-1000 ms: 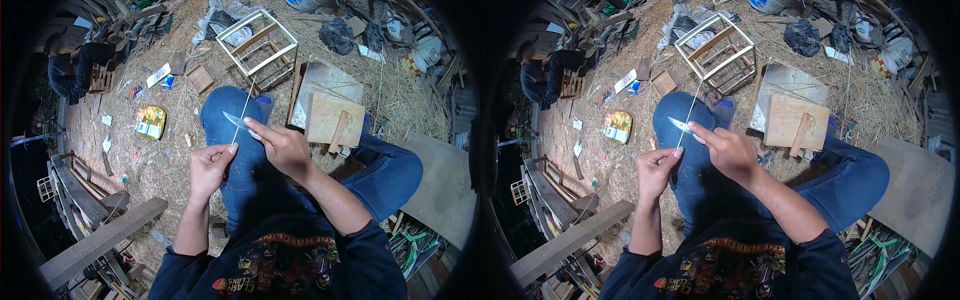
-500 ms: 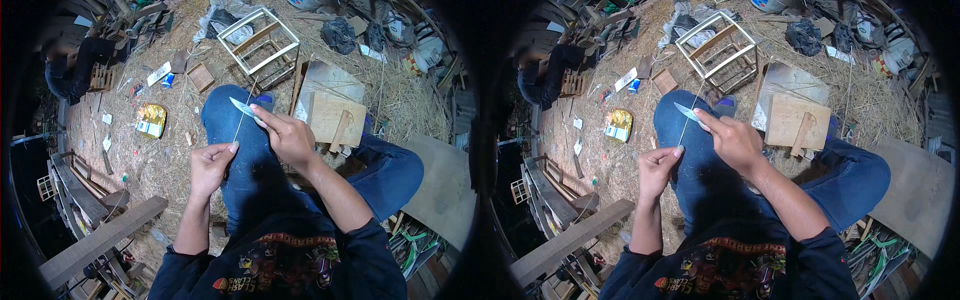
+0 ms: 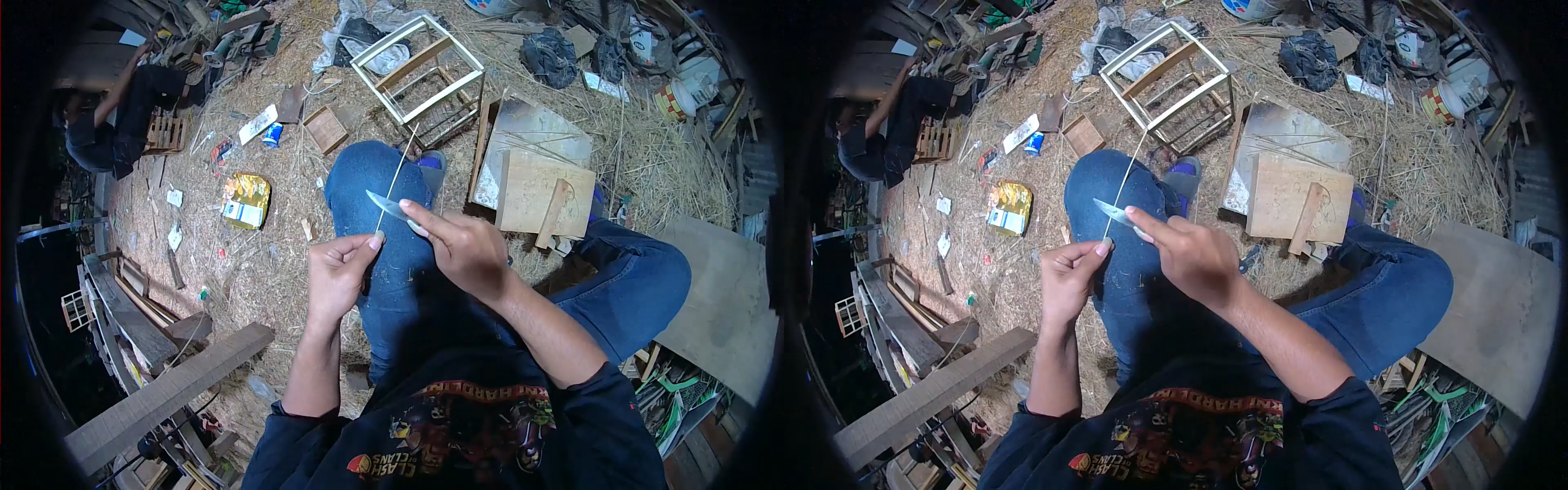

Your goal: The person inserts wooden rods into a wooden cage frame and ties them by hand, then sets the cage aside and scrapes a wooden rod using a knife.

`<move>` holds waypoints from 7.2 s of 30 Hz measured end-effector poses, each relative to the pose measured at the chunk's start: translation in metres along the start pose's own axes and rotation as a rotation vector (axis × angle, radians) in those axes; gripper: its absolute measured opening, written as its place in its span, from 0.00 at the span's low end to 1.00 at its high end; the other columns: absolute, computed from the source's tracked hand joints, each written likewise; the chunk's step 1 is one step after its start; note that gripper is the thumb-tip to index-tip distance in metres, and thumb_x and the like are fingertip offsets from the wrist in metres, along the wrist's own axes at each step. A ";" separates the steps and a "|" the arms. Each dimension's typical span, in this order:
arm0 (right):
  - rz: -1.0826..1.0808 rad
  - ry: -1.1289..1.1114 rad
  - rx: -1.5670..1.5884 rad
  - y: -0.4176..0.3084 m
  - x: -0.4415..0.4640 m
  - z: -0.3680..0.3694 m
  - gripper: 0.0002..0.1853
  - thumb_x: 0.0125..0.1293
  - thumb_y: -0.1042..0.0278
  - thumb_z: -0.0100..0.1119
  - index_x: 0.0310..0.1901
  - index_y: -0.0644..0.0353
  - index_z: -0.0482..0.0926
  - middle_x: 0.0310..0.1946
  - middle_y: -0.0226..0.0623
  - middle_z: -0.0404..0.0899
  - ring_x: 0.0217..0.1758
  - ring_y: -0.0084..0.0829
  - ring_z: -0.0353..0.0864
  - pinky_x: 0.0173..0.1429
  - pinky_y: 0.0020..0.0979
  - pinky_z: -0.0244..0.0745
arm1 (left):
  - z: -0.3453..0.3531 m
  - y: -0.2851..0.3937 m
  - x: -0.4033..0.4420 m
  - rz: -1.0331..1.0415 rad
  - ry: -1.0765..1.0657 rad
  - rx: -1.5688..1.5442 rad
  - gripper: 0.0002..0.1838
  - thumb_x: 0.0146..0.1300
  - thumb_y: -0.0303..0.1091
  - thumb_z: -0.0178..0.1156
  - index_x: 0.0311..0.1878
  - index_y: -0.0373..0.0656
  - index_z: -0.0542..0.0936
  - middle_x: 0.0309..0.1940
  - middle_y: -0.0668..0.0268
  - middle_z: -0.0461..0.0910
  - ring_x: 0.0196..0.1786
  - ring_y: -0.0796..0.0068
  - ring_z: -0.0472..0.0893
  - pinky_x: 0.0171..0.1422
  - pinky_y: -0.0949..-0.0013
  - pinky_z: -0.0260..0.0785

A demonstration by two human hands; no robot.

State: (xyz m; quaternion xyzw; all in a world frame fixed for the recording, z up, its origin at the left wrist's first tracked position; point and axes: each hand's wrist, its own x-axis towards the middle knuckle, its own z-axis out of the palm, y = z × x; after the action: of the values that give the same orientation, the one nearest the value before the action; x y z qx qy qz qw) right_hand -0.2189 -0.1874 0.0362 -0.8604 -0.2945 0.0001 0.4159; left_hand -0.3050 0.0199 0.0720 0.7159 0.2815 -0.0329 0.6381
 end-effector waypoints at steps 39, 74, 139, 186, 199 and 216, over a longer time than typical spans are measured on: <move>0.062 -0.096 -0.074 -0.016 0.031 -0.004 0.23 0.75 0.67 0.60 0.69 0.34 0.84 0.31 0.38 0.86 0.31 0.47 0.88 0.34 0.49 0.83 | -0.021 0.017 0.015 0.025 -0.018 0.099 0.10 0.72 0.30 0.73 0.46 0.32 0.92 0.30 0.70 0.88 0.29 0.89 0.77 0.33 0.80 0.65; -0.022 -0.099 -0.111 -0.018 0.037 -0.015 0.23 0.73 0.69 0.61 0.68 0.40 0.84 0.29 0.42 0.85 0.28 0.50 0.88 0.31 0.49 0.84 | -0.012 0.014 0.011 0.087 0.027 0.198 0.09 0.71 0.29 0.74 0.47 0.32 0.93 0.27 0.73 0.86 0.28 0.91 0.75 0.32 0.81 0.63; -0.021 -0.209 -0.117 -0.021 0.031 -0.025 0.22 0.75 0.66 0.60 0.66 0.36 0.86 0.31 0.42 0.88 0.30 0.48 0.89 0.32 0.49 0.85 | -0.002 0.030 0.001 0.377 0.078 0.609 0.10 0.73 0.32 0.70 0.47 0.34 0.92 0.20 0.56 0.85 0.23 0.79 0.81 0.28 0.68 0.70; -0.041 -0.207 -0.018 -0.018 0.026 -0.021 0.21 0.75 0.67 0.59 0.65 0.37 0.86 0.30 0.42 0.87 0.31 0.49 0.89 0.34 0.49 0.85 | 0.002 0.033 -0.002 0.420 0.117 0.691 0.08 0.71 0.35 0.70 0.43 0.41 0.92 0.28 0.49 0.87 0.29 0.48 0.88 0.33 0.55 0.79; -0.072 -0.233 -0.038 -0.024 0.025 -0.020 0.23 0.71 0.70 0.65 0.66 0.36 0.87 0.30 0.39 0.87 0.31 0.45 0.89 0.33 0.44 0.84 | 0.001 0.032 0.000 0.412 0.110 0.697 0.10 0.71 0.36 0.70 0.42 0.39 0.92 0.26 0.48 0.86 0.28 0.48 0.88 0.33 0.54 0.78; -0.038 -0.142 -0.079 -0.015 0.029 -0.007 0.20 0.76 0.63 0.62 0.66 0.33 0.85 0.30 0.39 0.86 0.31 0.48 0.89 0.32 0.48 0.84 | -0.003 -0.005 -0.010 0.593 0.312 0.510 0.05 0.69 0.25 0.73 0.45 0.35 0.90 0.27 0.62 0.85 0.28 0.74 0.82 0.32 0.69 0.71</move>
State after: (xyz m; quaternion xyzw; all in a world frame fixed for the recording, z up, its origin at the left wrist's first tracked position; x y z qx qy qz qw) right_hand -0.2007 -0.1708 0.0584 -0.8682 -0.3392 0.0417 0.3597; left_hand -0.3165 0.0189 0.0725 0.8973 0.1397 0.1923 0.3719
